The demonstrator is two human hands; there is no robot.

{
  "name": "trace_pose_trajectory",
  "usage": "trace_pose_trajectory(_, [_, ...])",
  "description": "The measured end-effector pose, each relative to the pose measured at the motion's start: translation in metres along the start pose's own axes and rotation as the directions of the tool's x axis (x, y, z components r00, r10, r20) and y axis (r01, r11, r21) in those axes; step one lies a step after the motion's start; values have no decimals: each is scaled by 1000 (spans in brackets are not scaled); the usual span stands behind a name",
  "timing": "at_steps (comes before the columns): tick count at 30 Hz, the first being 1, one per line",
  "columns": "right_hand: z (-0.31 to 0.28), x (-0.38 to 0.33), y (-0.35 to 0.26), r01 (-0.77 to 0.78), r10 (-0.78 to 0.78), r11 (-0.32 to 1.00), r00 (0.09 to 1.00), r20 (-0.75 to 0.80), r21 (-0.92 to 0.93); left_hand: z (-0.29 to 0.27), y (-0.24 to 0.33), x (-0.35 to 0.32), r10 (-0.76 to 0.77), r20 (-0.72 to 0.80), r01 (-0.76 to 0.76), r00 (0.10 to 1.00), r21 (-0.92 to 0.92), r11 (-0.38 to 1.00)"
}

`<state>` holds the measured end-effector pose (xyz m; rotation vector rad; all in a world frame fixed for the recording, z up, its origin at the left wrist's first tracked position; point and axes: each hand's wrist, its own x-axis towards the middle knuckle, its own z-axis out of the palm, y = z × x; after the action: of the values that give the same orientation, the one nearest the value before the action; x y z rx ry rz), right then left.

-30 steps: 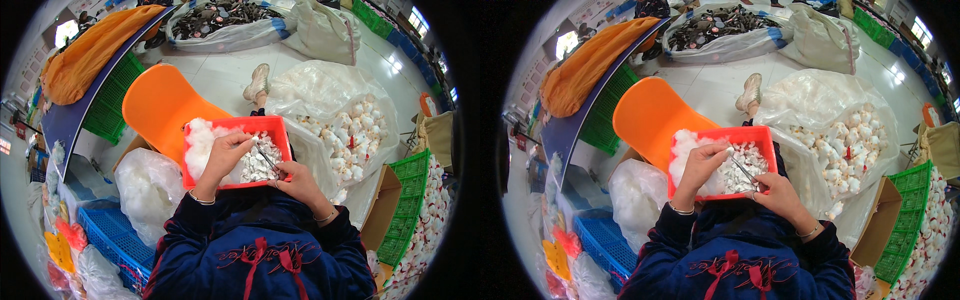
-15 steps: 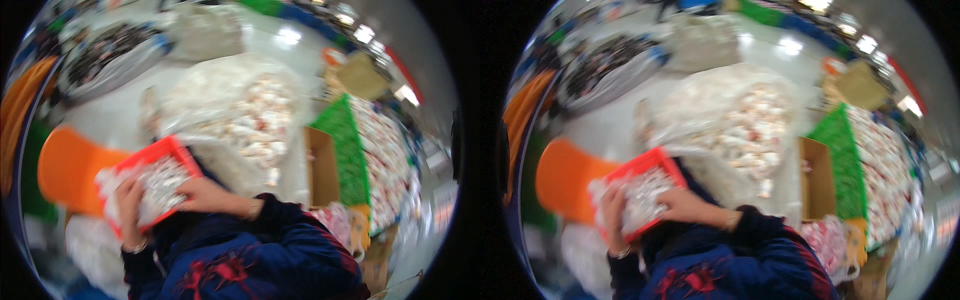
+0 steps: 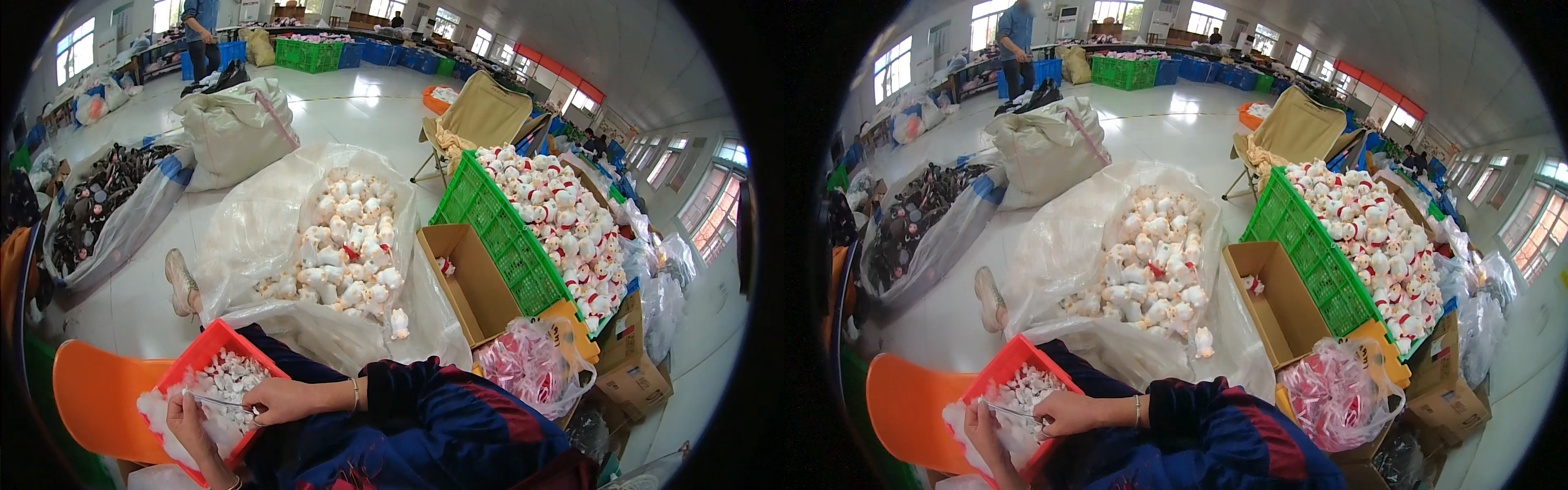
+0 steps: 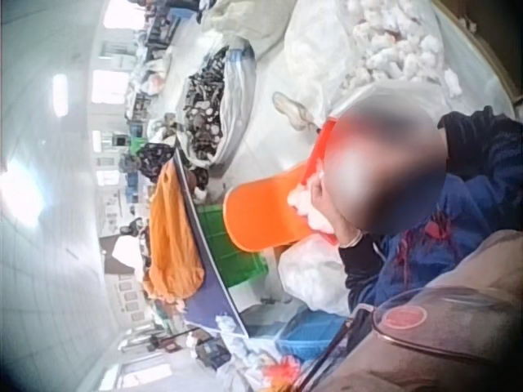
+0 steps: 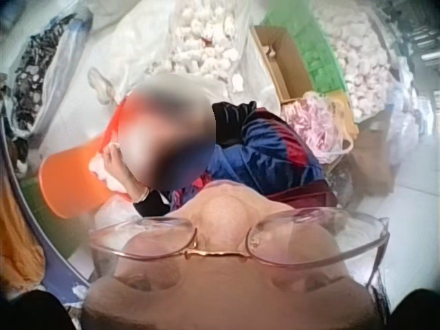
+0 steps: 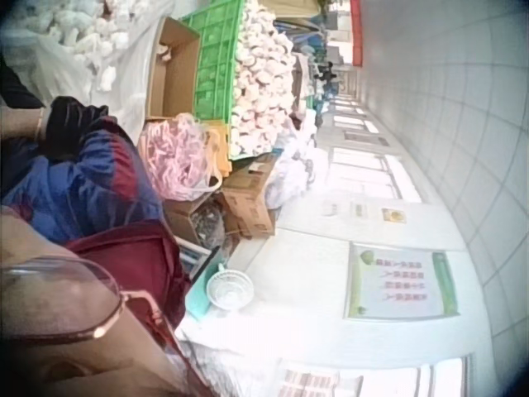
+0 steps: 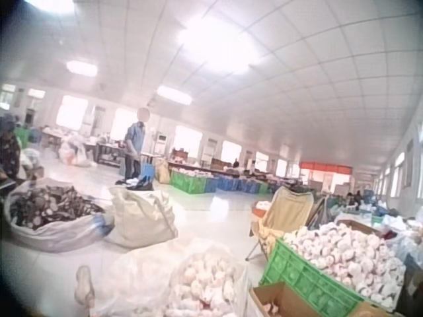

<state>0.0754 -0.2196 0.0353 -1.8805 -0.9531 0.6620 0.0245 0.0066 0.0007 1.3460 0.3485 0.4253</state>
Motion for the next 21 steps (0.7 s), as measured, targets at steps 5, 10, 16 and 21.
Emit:
trace_pose_trajectory(5, [-3,1,2,22,-25,995,999,-26,-100,3,-3,-2,65,-50,-65,997,9,998])
trace_pose_trajectory(10, [-1,-4,4,-6,6,999,1000,10,-49,-1,0,-2,-30,97,25,995,59,998])
trace_pose_trajectory(16, [-2,0,3,16,-15,999,999,33,-36,0,0,-2,16,60,-18,998,31,999])
trace_pose_trajectory(21, [2,-3,1,-14,12,998,999,31,55,4,-8,-5,7,28,-6,1000,-33,999])
